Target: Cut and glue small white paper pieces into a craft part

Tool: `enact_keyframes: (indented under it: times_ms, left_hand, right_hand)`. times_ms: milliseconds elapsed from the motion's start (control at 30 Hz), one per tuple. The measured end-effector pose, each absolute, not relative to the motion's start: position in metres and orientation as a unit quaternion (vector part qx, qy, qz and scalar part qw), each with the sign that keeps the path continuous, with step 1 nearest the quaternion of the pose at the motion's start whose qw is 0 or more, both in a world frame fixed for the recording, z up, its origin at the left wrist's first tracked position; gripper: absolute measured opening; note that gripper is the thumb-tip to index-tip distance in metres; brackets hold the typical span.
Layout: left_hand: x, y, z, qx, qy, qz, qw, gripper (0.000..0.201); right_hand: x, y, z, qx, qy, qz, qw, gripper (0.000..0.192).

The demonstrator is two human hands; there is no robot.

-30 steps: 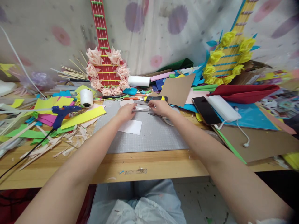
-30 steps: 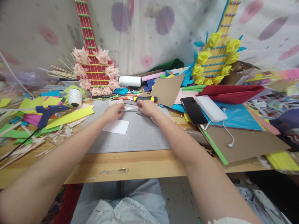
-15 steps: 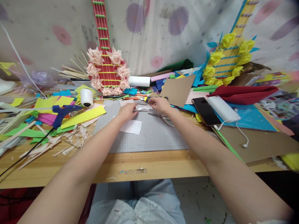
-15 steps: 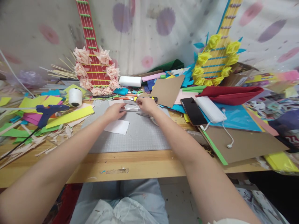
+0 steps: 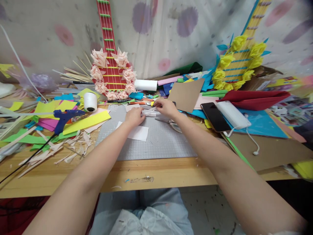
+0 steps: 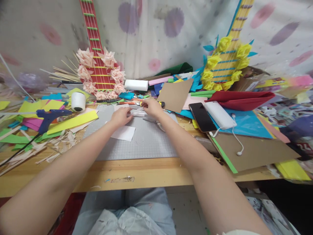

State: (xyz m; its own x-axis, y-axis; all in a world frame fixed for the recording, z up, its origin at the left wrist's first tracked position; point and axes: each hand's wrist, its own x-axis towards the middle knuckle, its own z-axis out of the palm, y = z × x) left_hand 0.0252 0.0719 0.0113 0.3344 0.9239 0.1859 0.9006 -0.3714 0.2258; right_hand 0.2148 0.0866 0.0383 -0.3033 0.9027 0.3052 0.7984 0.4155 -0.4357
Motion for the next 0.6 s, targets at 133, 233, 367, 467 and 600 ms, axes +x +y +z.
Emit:
enact_keyframes:
  times_ms: [133, 233, 367, 467, 600]
  left_hand:
    - [0.028, 0.072, 0.011, 0.809, 0.572, 0.134, 0.028, 0.032]
    - [0.027, 0.075, 0.011, 0.813, 0.564, 0.143, 0.006, 0.032]
    - [0.017, 0.075, 0.021, 0.823, 0.530, 0.203, -0.037, 0.033]
    - [0.006, 0.070, 0.039, 0.839, 0.484, 0.238, -0.063, 0.034]
    - [-0.004, 0.060, 0.064, 0.867, 0.429, 0.244, -0.067, 0.035]
  right_hand:
    - [0.215, 0.088, 0.037, -0.527, -0.791, 0.124, 0.284, 0.023]
    - [0.215, 0.089, 0.035, -0.520, -0.790, 0.137, 0.295, 0.022]
    - [0.217, 0.085, 0.037, -0.487, -0.771, 0.241, 0.332, 0.026]
    - [0.211, 0.074, 0.045, -0.455, -0.700, 0.402, 0.376, 0.040]
    - [0.188, 0.057, 0.054, -0.392, -0.597, 0.609, 0.344, 0.041]
